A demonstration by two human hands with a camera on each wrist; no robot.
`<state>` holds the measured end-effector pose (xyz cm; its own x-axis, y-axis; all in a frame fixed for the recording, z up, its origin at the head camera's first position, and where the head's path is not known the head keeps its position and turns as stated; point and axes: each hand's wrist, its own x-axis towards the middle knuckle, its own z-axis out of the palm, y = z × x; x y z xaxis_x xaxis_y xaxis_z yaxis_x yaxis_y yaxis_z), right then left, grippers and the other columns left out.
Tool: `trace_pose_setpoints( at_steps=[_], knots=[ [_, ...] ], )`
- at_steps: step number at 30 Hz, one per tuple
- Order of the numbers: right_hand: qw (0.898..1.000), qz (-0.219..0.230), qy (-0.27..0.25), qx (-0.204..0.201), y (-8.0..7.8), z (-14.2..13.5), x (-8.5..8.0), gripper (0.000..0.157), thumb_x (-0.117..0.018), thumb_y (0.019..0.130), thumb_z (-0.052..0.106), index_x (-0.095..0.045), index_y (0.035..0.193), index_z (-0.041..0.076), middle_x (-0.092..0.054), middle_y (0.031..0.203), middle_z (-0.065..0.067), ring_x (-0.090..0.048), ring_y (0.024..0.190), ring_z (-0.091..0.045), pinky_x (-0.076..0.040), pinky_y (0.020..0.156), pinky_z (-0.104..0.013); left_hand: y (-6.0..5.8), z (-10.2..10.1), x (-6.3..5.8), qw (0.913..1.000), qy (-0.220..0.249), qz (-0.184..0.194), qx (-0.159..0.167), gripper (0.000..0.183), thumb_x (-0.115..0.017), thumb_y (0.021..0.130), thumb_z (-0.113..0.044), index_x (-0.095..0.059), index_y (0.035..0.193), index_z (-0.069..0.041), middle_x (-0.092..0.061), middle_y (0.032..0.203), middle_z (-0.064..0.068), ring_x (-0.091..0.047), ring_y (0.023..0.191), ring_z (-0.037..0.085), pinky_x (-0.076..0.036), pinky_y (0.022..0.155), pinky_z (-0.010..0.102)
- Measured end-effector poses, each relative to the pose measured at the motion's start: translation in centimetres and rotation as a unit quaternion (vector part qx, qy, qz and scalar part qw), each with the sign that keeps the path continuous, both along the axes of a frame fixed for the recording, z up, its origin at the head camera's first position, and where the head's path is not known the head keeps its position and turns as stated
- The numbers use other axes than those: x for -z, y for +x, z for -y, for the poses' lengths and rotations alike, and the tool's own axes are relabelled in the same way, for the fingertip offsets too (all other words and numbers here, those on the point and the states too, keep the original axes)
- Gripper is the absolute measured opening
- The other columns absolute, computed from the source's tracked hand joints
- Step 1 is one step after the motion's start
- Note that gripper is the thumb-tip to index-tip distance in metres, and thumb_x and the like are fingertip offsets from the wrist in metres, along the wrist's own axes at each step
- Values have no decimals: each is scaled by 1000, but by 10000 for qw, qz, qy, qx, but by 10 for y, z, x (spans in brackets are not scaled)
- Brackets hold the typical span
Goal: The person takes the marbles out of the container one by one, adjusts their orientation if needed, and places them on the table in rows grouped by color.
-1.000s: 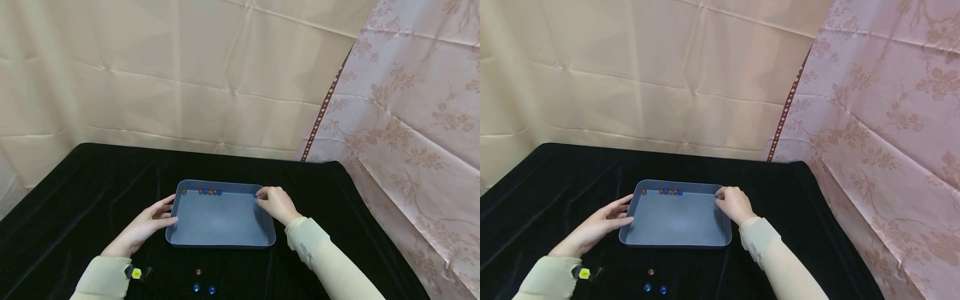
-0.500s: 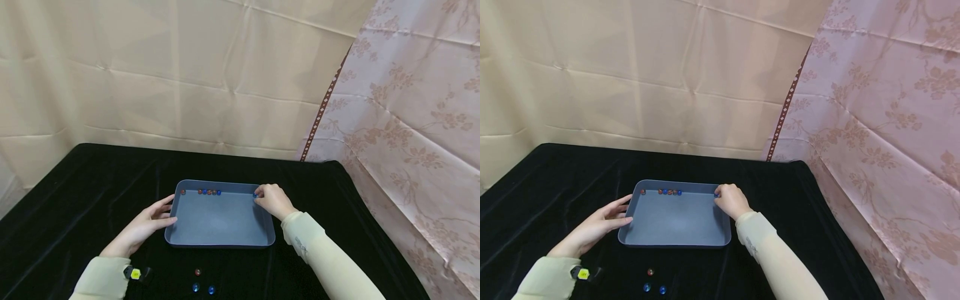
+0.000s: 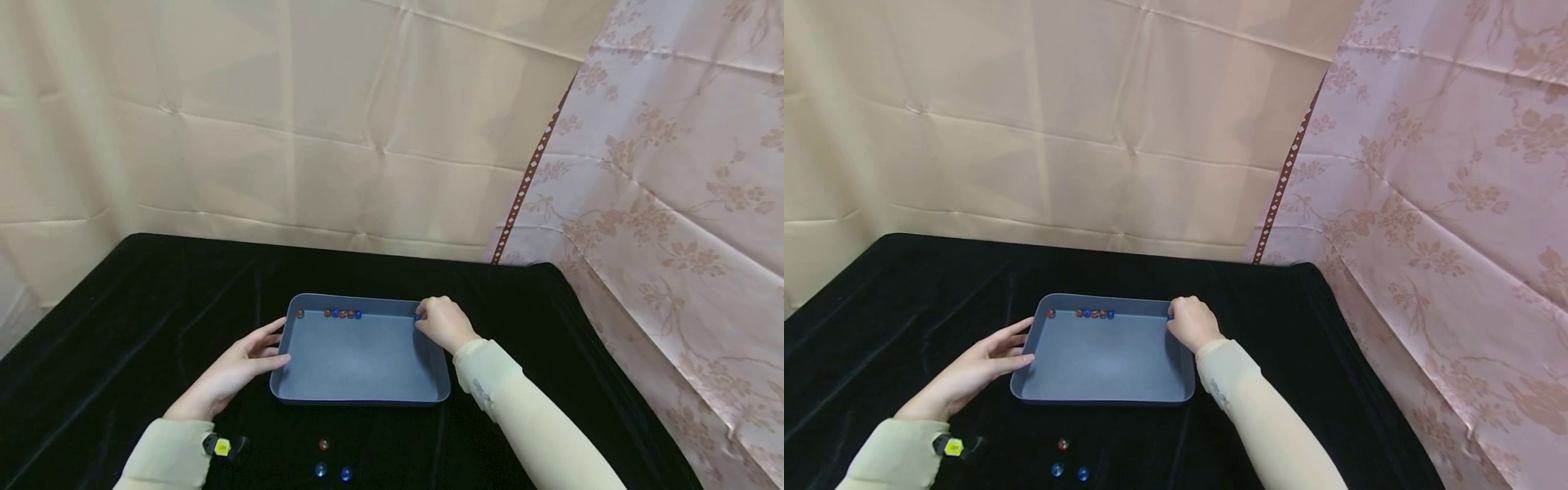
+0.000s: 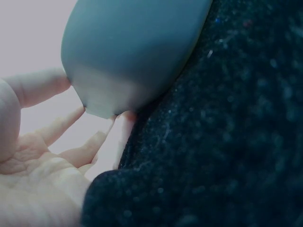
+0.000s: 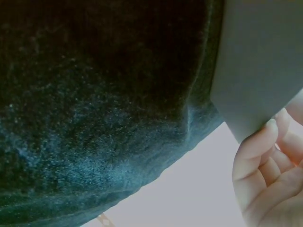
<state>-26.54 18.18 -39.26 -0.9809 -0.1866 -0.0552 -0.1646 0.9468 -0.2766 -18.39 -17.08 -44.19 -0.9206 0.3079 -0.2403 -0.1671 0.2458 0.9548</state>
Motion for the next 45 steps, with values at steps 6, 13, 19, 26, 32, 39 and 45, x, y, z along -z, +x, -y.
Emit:
trace_pose_setpoints(
  at_steps=[6, 13, 19, 26, 32, 39, 45],
  knots=[
    [9996, -21, 272, 11, -4, 3, 0, 21, -69, 90, 13, -74, 109, 4, -74, 102, -10, -69, 81, -18, -60, 71, -34, 0, -1, -1, 10000, -13, 16, -37, 78, -61, 97, -26, -16, 160, -16, -26, 156, 30, -42, 136, 44, -38, 110, 63],
    [9990, -110, 430, 64, -6, 6, -1, 21, -69, 90, 13, -74, 109, 4, -74, 108, -11, -70, 85, -21, -60, 73, -37, 0, -1, 0, 10000, -39, -2, -43, 78, -61, 97, -26, -16, 160, -15, -27, 155, 30, -43, 135, 44, -38, 109, 63],
    [9986, -134, 507, 61, -8, 7, 2, 22, -68, 90, 12, -74, 111, 5, -74, 111, -11, -71, 89, -23, -60, 77, -40, 0, -2, -1, 10000, -48, -11, -44, 78, -61, 97, -27, -16, 160, -15, -28, 155, 30, -44, 135, 44, -39, 109, 63],
    [9980, -156, 607, 76, -8, 7, 6, 22, -68, 91, 13, -74, 111, 7, -74, 111, -10, -71, 88, -22, -61, 75, -39, 0, -3, -1, 10000, -47, -37, -62, 78, -61, 97, -27, -17, 159, -15, -29, 155, 30, -44, 135, 43, -38, 109, 63],
    [9962, -306, 815, -10, -8, 8, 10, 19, -68, 91, 13, -75, 108, 8, -75, 107, -9, -70, 83, -21, -60, 70, -38, 1, -3, -1, 10000, -38, -20, -64, 78, -61, 97, -26, -16, 159, -15, -28, 155, 30, -44, 135, 43, -39, 109, 62],
    [9939, -523, 967, -96, -7, 7, 14, 19, -68, 90, 14, -77, 106, 10, -75, 105, -8, -71, 83, -23, -61, 70, -39, 1, -2, -1, 10000, -57, -28, -59, 78, -61, 97, -27, -16, 160, -15, -29, 155, 30, -44, 135, 43, -39, 109, 62],
    [9909, -737, 1100, -241, -4, 8, 15, 15, -68, 88, 10, -78, 99, 9, -76, 97, -8, -70, 77, -22, -60, 66, -39, 1, -2, -1, 10000, -13, -21, -35, 78, -61, 97, -26, -16, 159, -15, -29, 155, 30, -44, 135, 43, -40, 108, 61]
  ],
)
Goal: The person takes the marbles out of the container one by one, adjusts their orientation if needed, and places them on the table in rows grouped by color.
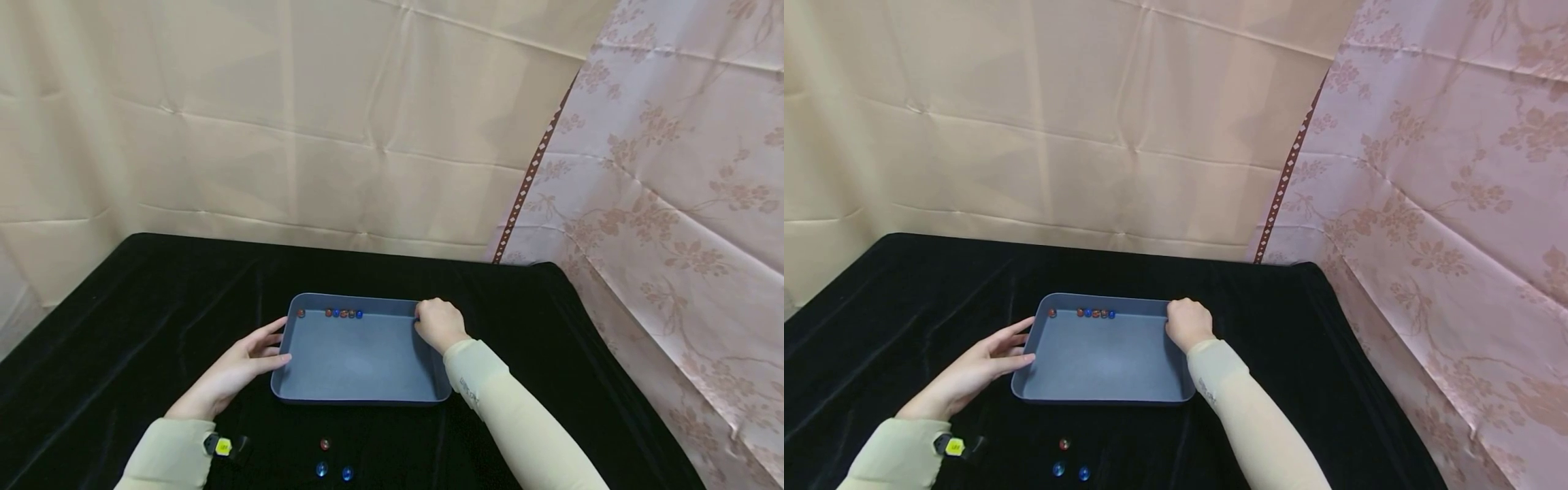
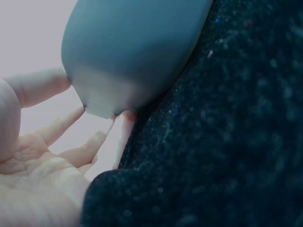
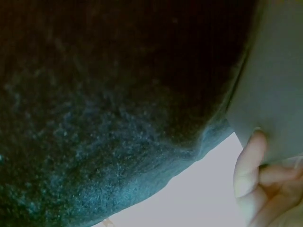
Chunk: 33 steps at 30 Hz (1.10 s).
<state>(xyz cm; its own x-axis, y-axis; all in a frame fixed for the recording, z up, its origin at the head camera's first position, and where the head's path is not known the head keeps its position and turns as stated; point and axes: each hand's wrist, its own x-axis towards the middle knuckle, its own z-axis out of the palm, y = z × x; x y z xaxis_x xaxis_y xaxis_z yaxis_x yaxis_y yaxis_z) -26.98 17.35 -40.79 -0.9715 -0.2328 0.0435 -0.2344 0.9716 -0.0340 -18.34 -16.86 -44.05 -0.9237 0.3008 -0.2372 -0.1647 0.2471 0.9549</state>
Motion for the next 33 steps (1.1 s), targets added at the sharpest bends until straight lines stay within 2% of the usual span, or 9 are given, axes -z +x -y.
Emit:
trace_pose_setpoints(
  at_steps=[7, 12, 26, 33],
  knots=[
    [9997, -211, 103, -75, 1, -1, 5, 14, -68, 89, 10, -79, 97, 10, -76, 96, -8, -71, 78, -23, -61, 67, -37, -1, 1, 0, 10000, -12, 19, 19, 77, -60, 97, -25, -15, 160, -15, -28, 155, 30, -43, 135, 44, -40, 108, 62],
    [9996, -278, -58, -34, 2, -2, 7, 13, -71, 89, 13, -79, 98, 9, -76, 96, -8, -72, 80, -24, -61, 70, -38, 0, 1, 0, 10000, -28, 25, 10, 78, -60, 97, -26, -15, 160, -15, -28, 155, 30, -44, 135, 43, -39, 108, 62],
    [9946, 257, -959, 291, 2, -7, 3, 17, -71, 89, 14, -76, 104, 5, -75, 100, -9, -70, 82, -19, -60, 71, -35, 0, 1, 1, 10000, -27, 28, 8, 77, -60, 98, -26, -15, 160, -15, -28, 155, 30, -45, 134, 43, -40, 108, 62],
    [9935, 264, -1082, 228, 5, -7, -2, 16, -72, 88, 15, -76, 101, 8, -75, 95, -7, -68, 76, -16, -58, 65, -33, -1, 1, 1, 10000, -73, 41, -9, 76, -59, 98, -26, -15, 160, -15, -28, 155, 30, -44, 135, 43, -40, 108, 63]
  ],
)
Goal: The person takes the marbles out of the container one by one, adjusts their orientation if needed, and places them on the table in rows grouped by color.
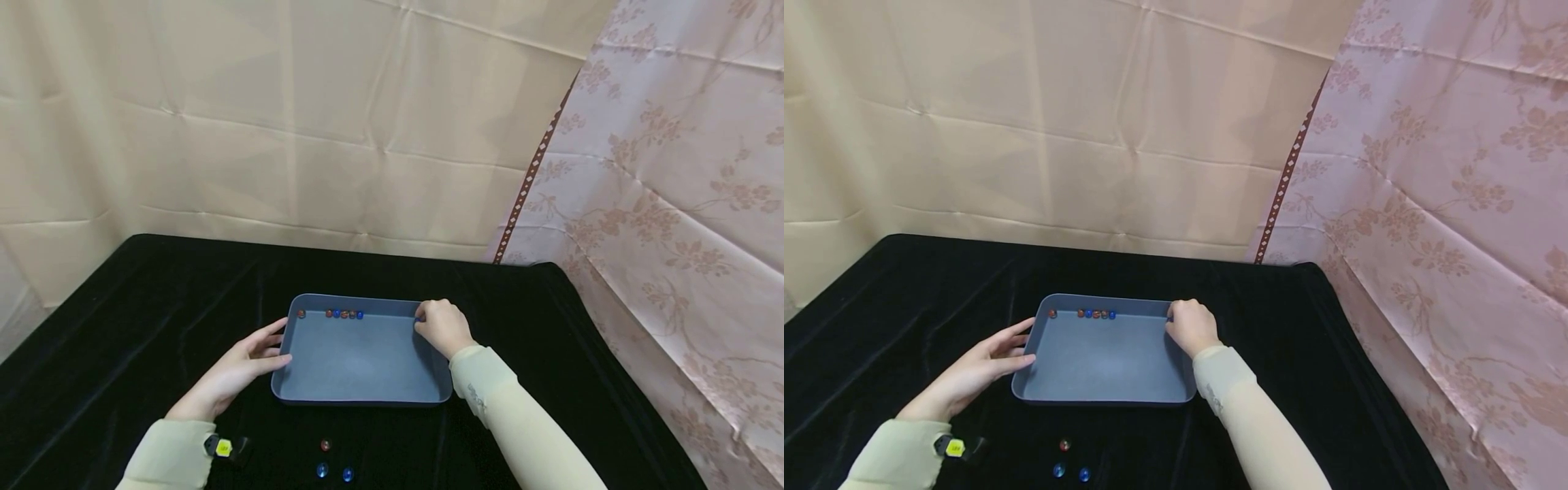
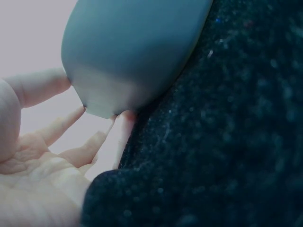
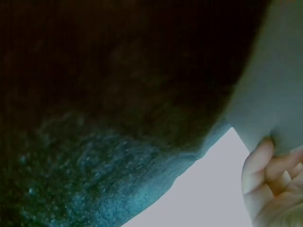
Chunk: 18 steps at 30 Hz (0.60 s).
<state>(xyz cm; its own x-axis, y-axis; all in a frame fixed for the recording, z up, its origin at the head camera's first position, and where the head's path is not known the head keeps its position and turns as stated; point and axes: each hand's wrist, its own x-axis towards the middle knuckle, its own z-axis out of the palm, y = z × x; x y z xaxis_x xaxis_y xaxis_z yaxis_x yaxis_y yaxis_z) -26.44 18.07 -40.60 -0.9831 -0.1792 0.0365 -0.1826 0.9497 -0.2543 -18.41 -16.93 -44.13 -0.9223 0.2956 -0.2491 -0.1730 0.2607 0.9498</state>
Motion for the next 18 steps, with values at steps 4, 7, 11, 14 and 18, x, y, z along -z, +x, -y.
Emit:
trace_pose_setpoints(
  at_steps=[4, 7, 11, 14, 18],
  knots=[
    [9997, 120, -182, 57, 2, -1, -2, 16, -72, 88, 17, -75, 101, 9, -75, 95, -7, -68, 75, -15, -58, 65, -32, 1, -1, 0, 10000, -13, 5, -18, 76, -59, 98, -26, -16, 160, -15, -28, 155, 30, -44, 135, 43, -39, 108, 63],
    [9990, 196, -367, 141, 3, -3, -2, 16, -71, 89, 18, -75, 102, 9, -75, 97, -7, -68, 76, -15, -59, 66, -32, 0, 0, 0, 10000, -11, -3, -8, 77, -59, 98, -27, -15, 160, -15, -28, 155, 30, -44, 135, 43, -39, 108, 63],
    [9975, 179, -646, 213, 4, -4, 0, 16, -71, 89, 18, -75, 102, 9, -74, 98, -7, -69, 78, -15, -59, 68, -32, 0, 0, 0, 10000, 4, -22, 10, 77, -59, 98, -27, -15, 160, -15, -28, 155, 30, -44, 135, 44, -39, 108, 63],
    [9956, 118, -898, 245, 7, -6, 2, 15, -72, 88, 17, -75, 101, 10, -75, 99, -7, -70, 82, -16, -59, 70, -33, 1, 0, 1, 10000, 4, -40, 7, 77, -60, 98, -26, -16, 160, -15, -28, 155, 30, -44, 135, 44, -39, 108, 63],
    [9910, 105, -1297, 309, 9, -10, 4, 13, -74, 87, 16, -76, 99, 11, -74, 101, -7, -69, 89, -18, -59, 75, -35, 1, 0, 1, 10000, 4, -50, 0, 77, -60, 98, -27, -17, 159, -15, -29, 155, 29, -44, 135, 43, -39, 108, 63]
  ],
)
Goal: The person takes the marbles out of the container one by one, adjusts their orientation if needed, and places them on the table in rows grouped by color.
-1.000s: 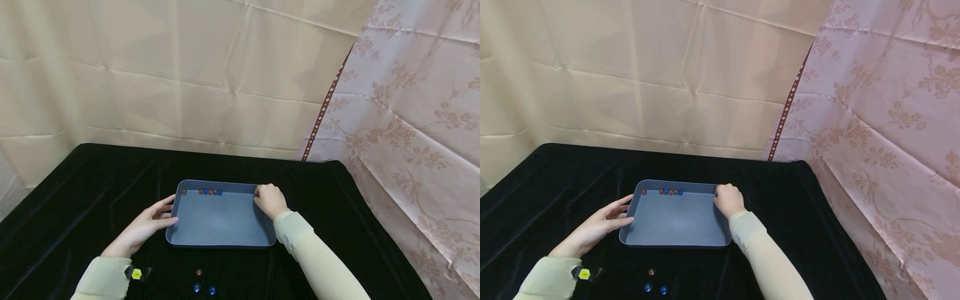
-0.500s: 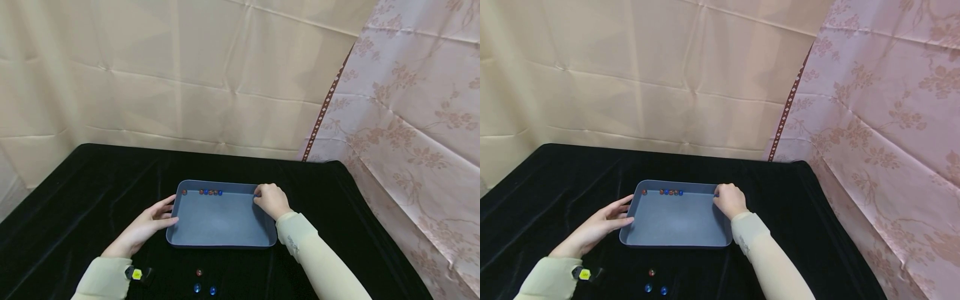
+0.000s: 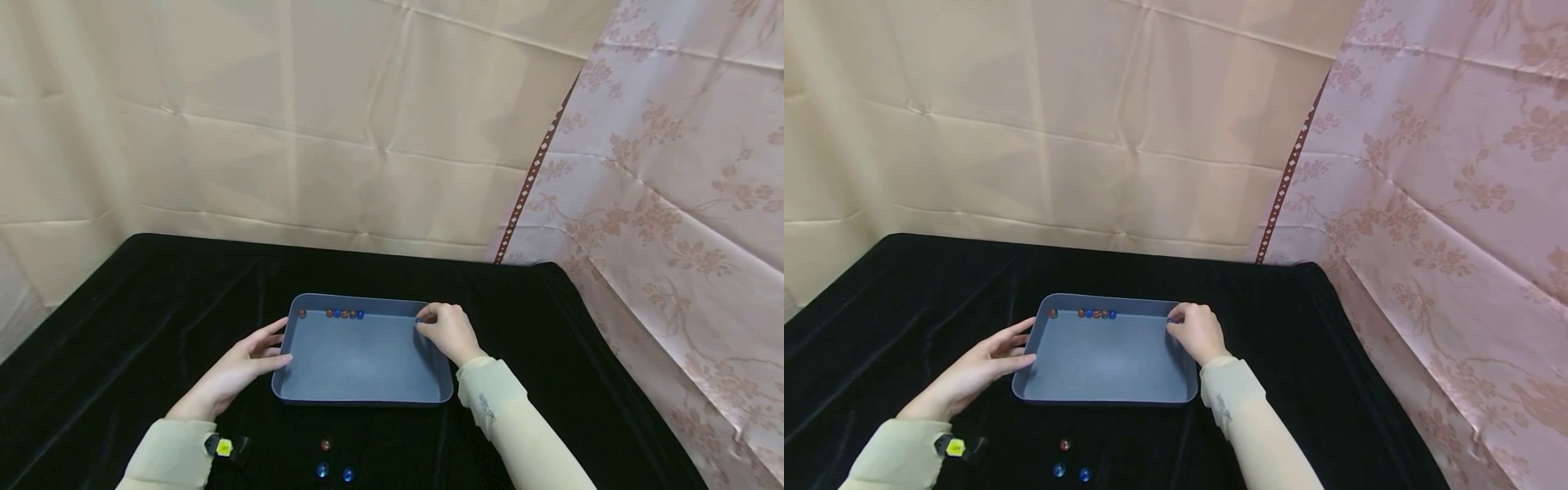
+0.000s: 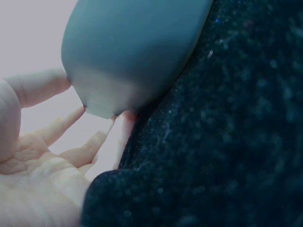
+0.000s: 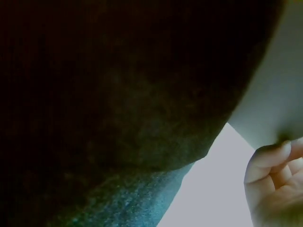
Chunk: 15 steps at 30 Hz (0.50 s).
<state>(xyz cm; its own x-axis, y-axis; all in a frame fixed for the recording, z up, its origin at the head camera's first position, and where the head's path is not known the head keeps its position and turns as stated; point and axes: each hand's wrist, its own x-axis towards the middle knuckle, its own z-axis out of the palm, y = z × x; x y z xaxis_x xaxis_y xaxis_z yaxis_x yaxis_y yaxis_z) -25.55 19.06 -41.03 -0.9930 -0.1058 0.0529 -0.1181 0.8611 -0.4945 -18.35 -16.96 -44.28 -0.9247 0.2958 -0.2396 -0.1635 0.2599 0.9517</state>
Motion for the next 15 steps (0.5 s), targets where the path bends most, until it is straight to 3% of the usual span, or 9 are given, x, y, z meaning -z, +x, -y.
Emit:
trace_pose_setpoints(
  at_steps=[7, 15],
  knots=[
    [9987, 94, -490, 88, 3, -7, 2, 12, -75, 87, 16, -75, 98, 12, -73, 101, -6, -67, 94, -20, -58, 79, -37, -1, 0, 1, 10000, 41, 32, 2, 77, -61, 97, -27, -17, 160, -16, -29, 155, 29, -44, 135, 43, -40, 108, 62],
    [9953, 180, -949, -2, 8, -11, -3, 13, -75, 86, 17, -75, 98, 12, -73, 101, -4, -65, 90, -18, -56, 73, -32, -1, 0, 0, 10000, 27, 22, 7, 77, -61, 97, -27, -16, 160, -15, -29, 155, 29, -44, 135, 43, -40, 108, 61]
  ],
)
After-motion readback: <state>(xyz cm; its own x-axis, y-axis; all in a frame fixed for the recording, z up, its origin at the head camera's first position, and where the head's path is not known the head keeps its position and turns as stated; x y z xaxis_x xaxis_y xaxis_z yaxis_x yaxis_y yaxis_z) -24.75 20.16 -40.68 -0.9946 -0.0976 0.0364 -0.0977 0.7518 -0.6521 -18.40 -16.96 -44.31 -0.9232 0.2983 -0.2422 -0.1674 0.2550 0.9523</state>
